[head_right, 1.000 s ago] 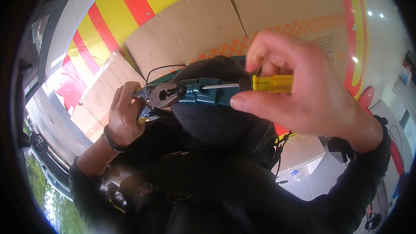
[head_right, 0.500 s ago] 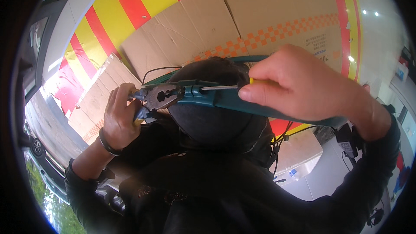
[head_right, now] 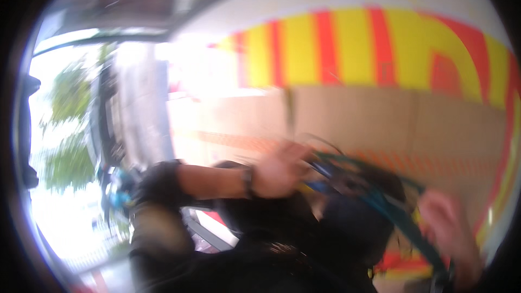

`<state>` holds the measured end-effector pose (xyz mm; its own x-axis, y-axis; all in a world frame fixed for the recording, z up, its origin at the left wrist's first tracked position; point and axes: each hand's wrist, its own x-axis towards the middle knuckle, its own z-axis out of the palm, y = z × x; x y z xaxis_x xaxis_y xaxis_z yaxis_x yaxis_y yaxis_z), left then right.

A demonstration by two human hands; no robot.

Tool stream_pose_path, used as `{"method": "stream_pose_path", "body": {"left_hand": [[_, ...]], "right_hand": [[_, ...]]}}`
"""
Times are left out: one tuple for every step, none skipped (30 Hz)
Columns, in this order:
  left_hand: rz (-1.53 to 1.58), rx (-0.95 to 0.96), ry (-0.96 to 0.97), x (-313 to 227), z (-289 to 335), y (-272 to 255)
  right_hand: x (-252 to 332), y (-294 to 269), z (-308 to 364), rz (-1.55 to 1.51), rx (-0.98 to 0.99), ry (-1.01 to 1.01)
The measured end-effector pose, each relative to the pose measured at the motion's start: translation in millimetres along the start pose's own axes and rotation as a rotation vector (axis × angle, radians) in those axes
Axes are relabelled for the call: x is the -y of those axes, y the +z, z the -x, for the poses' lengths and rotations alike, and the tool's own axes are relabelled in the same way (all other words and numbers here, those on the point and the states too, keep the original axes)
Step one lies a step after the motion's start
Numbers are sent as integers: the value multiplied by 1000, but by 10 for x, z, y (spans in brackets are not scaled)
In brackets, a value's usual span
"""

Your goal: The person uses pliers and a screwdriver to manipulate a green cable lock. They repeatedly adjust the lock mechanism, attempting to open or repair it.

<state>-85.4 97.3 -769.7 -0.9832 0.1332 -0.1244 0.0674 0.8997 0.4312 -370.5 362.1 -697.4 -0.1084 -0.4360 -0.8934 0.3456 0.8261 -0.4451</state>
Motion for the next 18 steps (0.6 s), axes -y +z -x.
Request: {"method": "stream_pose_path", "body": {"left_hand": [[19, -71, -61, -35, -40, 23], [2, 37, -76, -38, -42, 19], [102, -22, -97, -44, -78, 33], [95, 28, -120, -26, -81, 24], [104, 70, -134, -27, -99, 26], [115, 115, -141, -38, -110, 23], [92, 105, -105, -30, -113, 14], [107, 112, -115, -41, -114, 4], [123, 119, -114, -37, -114, -2], [142, 127, -114, -36, -115, -6], [137, 150, -113, -36, -110, -5], [126, 172, -110, -26, -107, -5], [116, 178, -108, -18, -103, -2], [120, 187, -102, -17, -98, 2], [118, 178, -97, -14, -95, 5], [119, 166, -96, -17, -93, 10], [114, 159, -107, -22, -92, 12], [114, 152, -119, -36, -94, 16]], "right_hand": [[15, -66, -55, 70, 150, -98], [8, -91, -102, 120, 184, -103], [14, -118, -148, 41, 185, -124], [14, -121, -177, -5, 143, -82], [26, -126, -179, 262, 145, -155], [24, -117, -165, 522, 137, -225], [22, -100, -133, 774, 125, -289], [17, -90, -93, 1135, -65, -680], [2, -73, -53, 1472, -281, -1081], [-11, -66, -34, 1783, -522, -1488], [-30, -61, -21, 1693, -506, -1350], [-50, -60, -37, 1699, -485, -1419], [-67, -65, -65, 1705, -459, -1487], [-83, -69, -102, 1709, -432, -1556], [-106, -62, -123, 1566, -437, -1425], [-127, -51, -123, 1426, -432, -1295], [-128, -46, -128, 1286, -418, -1163], [-114, -44, -116, 929, -303, -899]]}}
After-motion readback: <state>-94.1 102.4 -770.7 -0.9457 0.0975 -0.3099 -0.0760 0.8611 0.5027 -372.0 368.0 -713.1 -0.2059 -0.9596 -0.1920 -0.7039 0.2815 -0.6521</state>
